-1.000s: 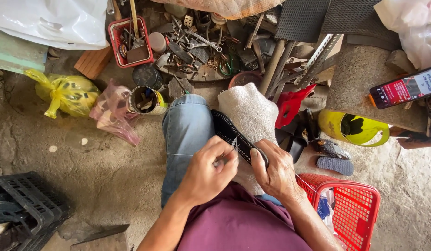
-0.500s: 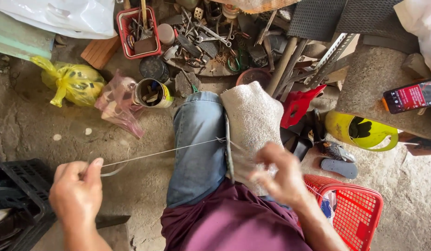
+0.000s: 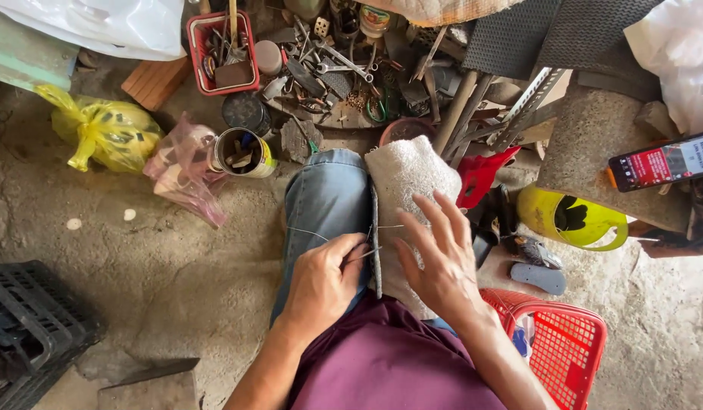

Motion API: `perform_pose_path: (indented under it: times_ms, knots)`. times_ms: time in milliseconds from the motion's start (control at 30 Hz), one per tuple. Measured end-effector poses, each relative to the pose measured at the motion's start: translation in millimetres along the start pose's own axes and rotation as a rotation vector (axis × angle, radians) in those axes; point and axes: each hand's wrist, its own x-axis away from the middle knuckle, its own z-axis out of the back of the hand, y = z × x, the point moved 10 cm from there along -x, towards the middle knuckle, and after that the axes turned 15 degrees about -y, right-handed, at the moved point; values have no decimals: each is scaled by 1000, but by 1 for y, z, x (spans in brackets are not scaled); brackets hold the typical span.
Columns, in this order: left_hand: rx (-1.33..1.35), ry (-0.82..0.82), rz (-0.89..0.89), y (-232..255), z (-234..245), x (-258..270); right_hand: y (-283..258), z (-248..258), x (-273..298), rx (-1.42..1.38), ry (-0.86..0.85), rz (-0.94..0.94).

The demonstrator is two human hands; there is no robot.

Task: The person sits and sews a black sandal using a needle and white thread. They repeatedly push the needle through the sandal strap and pull the thread tight to secure the stitching.

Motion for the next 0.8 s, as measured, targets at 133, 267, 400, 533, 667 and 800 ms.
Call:
perform_pose_path:
  times_ms: [133, 267, 400, 533, 667, 800]
  knots:
    - [208, 145, 71, -11, 0, 6, 1, 4, -14, -296, -44, 3]
    - [275, 129, 37, 0, -5, -1, 45, -14, 19, -1715, 94, 47]
    - [319, 106, 29, -8, -22, -7, 47, 1, 17, -1252, -9, 19]
    - [335, 80, 16, -1, -25, -14, 30, -27, 18, -629, -314, -146]
    - [283, 100, -52, 11, -23, -19, 29, -19, 14, -433, -173, -145]
    - [211, 102, -59, 5, -35, -25, 51, -28, 26, -397, -106, -169]
